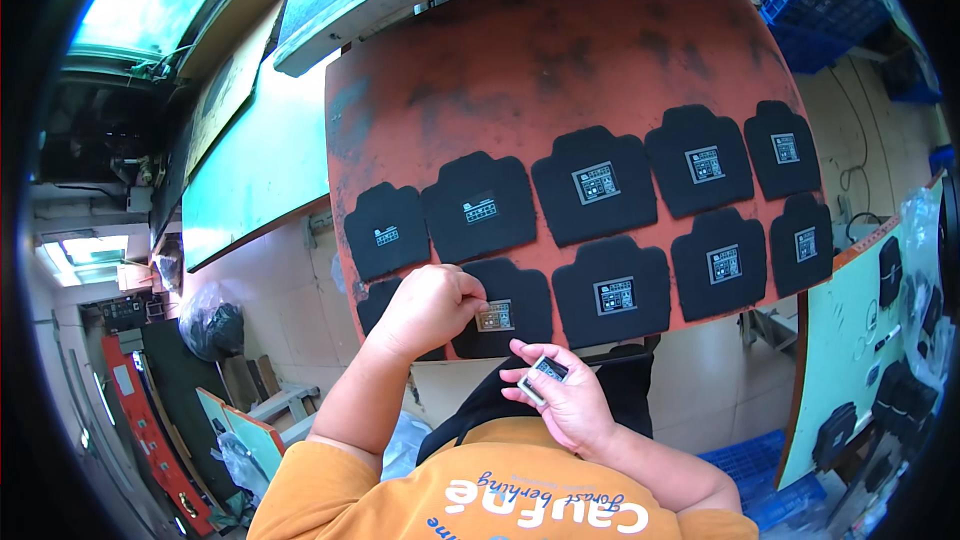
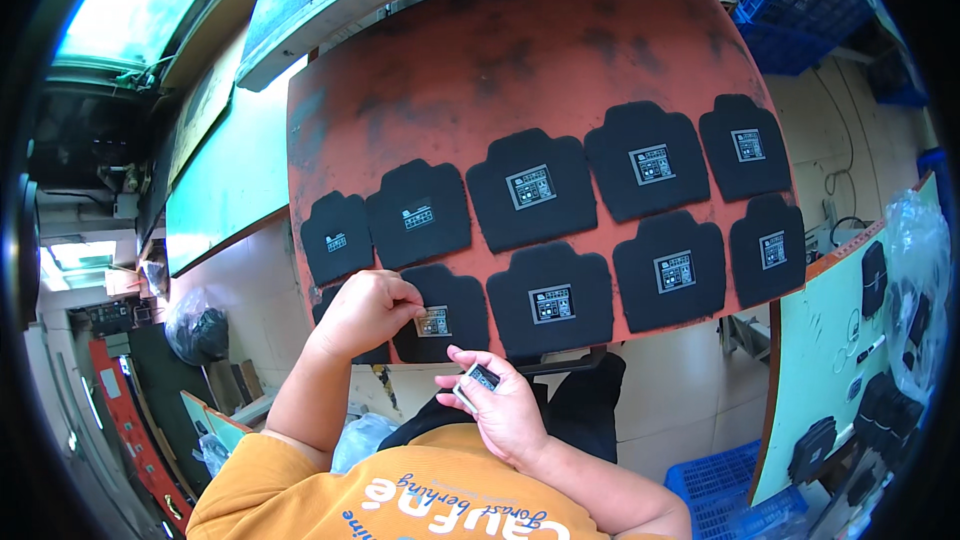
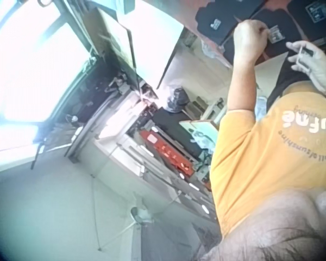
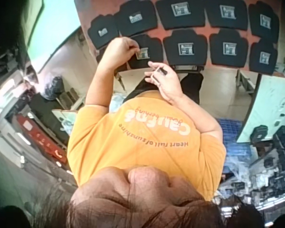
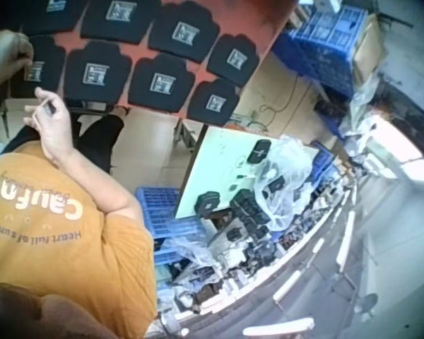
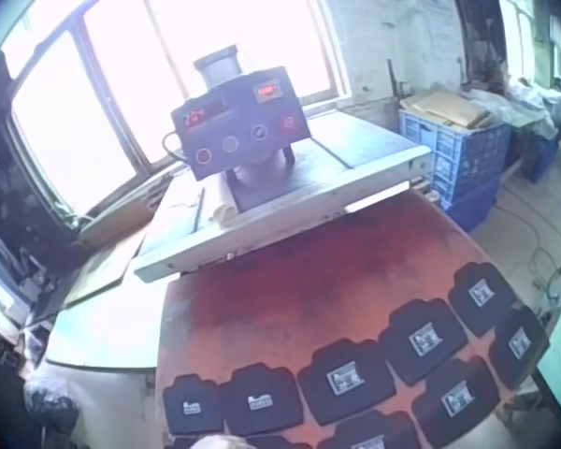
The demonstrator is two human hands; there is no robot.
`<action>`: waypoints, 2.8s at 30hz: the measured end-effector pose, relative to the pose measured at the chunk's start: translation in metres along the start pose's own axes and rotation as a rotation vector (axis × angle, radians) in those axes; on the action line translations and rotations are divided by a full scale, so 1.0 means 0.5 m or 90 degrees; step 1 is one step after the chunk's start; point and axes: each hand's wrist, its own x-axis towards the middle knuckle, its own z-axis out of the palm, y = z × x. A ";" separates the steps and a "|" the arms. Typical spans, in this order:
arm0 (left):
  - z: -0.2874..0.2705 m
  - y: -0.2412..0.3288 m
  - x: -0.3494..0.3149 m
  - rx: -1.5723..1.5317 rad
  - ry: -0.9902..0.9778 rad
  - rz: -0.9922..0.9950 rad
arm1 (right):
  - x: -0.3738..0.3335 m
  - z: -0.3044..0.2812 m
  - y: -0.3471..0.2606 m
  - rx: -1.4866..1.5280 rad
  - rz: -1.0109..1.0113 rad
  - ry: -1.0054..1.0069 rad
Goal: Placing shoe components onto a heat press, aligning small labels, and operating the machine.
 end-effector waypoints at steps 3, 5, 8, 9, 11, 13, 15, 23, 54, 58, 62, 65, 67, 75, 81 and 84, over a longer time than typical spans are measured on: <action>0.000 0.003 0.000 0.000 -0.009 -0.011 | -0.002 -0.001 -0.001 0.001 0.000 -0.005; -0.001 0.004 0.000 0.002 -0.014 -0.015 | -0.002 -0.001 -0.002 0.001 0.001 -0.006; -0.002 0.004 0.000 0.000 -0.015 -0.029 | 0.001 0.000 -0.003 -0.002 0.006 -0.007; -0.001 0.004 0.000 -0.001 -0.013 -0.031 | 0.000 0.000 -0.004 -0.003 0.006 -0.009; 0.001 0.004 0.000 -0.001 -0.012 -0.032 | 0.000 0.000 -0.005 -0.003 0.006 -0.011; 0.002 0.004 0.001 -0.004 -0.011 -0.034 | -0.001 -0.001 -0.006 0.000 0.007 -0.011; 0.000 0.008 0.001 -0.005 -0.012 -0.038 | -0.002 0.001 -0.008 -0.003 0.009 -0.012; 0.003 0.009 0.000 -0.004 -0.007 -0.045 | -0.004 -0.001 -0.011 -0.006 0.014 -0.016; 0.002 0.013 0.001 -0.018 -0.008 -0.052 | 0.005 0.005 -0.013 -0.034 0.012 -0.107; 0.001 0.014 0.001 -0.027 -0.011 -0.061 | 0.004 0.011 -0.014 -0.052 0.030 -0.096; 0.003 0.013 0.001 -0.039 -0.013 -0.071 | 0.006 0.006 -0.012 -0.054 0.022 -0.102; 0.005 0.011 0.001 -0.042 -0.006 -0.071 | 0.007 0.003 -0.011 -0.038 0.021 -0.117; 0.006 0.008 0.000 -0.041 -0.007 -0.072 | 0.006 0.003 -0.012 -0.039 0.025 -0.120; 0.005 0.016 0.001 -0.041 -0.006 -0.086 | 0.008 0.003 -0.014 -0.047 0.022 -0.121; 0.006 0.015 0.000 -0.037 -0.006 -0.086 | 0.007 0.003 -0.015 -0.052 0.019 -0.120; 0.004 0.018 0.001 -0.040 -0.017 -0.100 | 0.008 0.002 -0.015 -0.056 0.017 -0.120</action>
